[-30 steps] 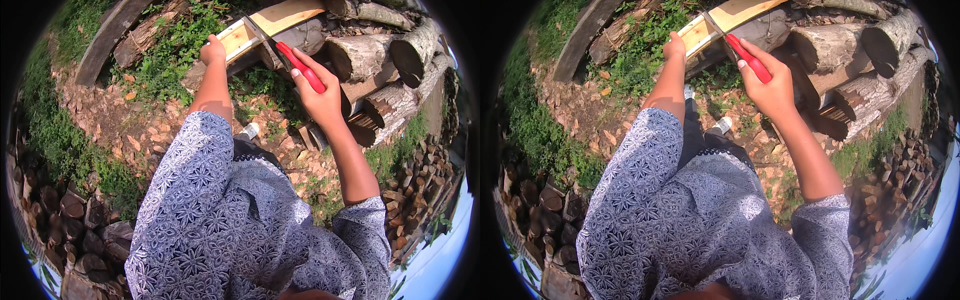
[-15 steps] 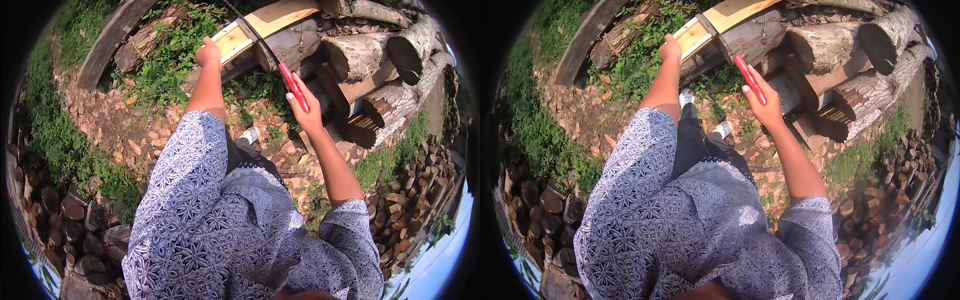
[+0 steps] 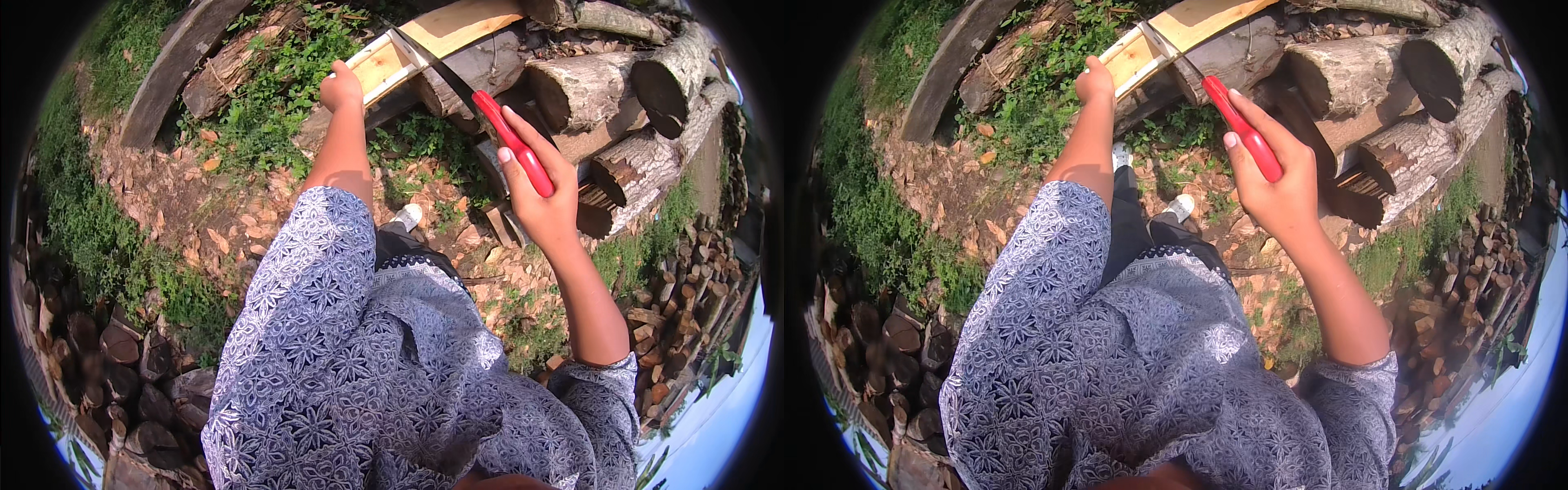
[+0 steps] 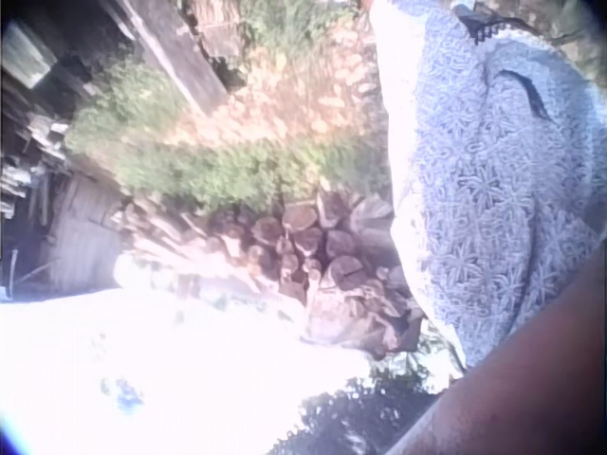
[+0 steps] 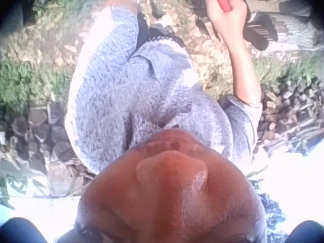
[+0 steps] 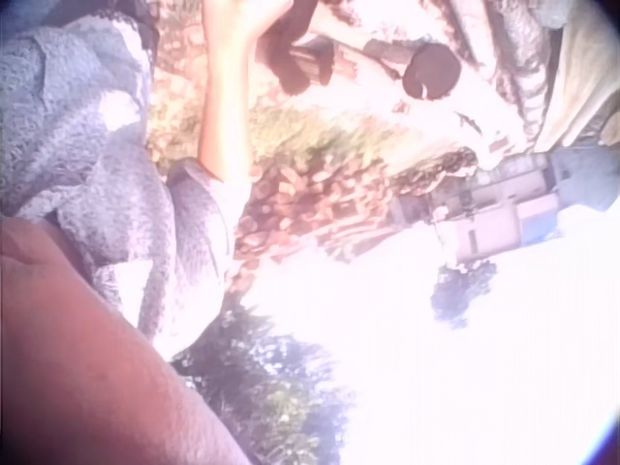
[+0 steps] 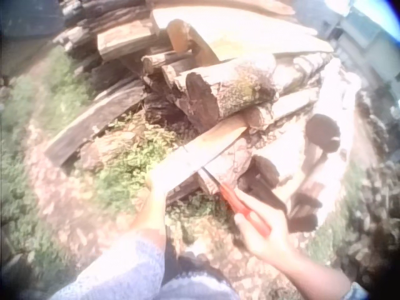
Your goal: The person uses a red hand saw to cut a rectangular piece of light-colored wood resting on a log. After completing the cut, the person sits on the ground and uses a small knife to carve or shape the cut piece of wood.
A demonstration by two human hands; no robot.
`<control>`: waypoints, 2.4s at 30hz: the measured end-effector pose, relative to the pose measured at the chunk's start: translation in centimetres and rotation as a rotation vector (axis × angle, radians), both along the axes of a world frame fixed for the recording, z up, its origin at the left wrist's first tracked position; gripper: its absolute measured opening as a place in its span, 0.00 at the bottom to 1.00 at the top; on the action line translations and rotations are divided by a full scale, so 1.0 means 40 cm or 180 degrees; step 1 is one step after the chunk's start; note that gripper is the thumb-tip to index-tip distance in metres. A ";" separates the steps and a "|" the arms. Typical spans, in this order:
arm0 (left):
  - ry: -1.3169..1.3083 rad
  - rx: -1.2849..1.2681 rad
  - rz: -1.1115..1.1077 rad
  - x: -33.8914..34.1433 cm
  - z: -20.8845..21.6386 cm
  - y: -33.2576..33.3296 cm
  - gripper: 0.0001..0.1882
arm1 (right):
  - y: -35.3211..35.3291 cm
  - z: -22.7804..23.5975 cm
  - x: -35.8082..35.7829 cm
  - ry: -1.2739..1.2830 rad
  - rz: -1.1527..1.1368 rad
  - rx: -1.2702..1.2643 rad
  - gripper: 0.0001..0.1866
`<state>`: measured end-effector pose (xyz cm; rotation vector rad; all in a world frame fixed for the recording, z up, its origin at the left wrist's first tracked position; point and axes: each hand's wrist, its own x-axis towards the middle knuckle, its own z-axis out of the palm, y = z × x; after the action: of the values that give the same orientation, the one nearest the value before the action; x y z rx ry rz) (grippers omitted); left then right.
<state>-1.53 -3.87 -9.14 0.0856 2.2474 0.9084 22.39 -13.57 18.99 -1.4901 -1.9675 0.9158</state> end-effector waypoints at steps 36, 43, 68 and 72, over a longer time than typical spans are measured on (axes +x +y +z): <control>-0.0257 0.0215 0.0253 0.010 -0.028 -0.032 0.37 | 0.025 -0.182 0.121 0.0548 0.0228 -0.0340 0.25; -0.0355 0.0393 0.0312 0.020 -0.010 -0.031 0.36 | -0.006 -0.007 0.023 0.0100 0.0243 -0.0142 0.22; -0.0059 0.0337 0.0370 0.036 -0.007 -0.056 0.35 | -0.062 -0.261 0.135 0.0732 -0.0153 -0.0688 0.27; -0.0185 0.0390 0.0322 0.017 -0.043 -0.063 0.35 | -0.096 -0.360 0.203 0.0653 0.0082 -0.0678 0.30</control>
<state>-0.86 -6.38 -10.85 0.0009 2.1576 1.0888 30.49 -17.40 4.57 -1.4212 -1.7896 1.2697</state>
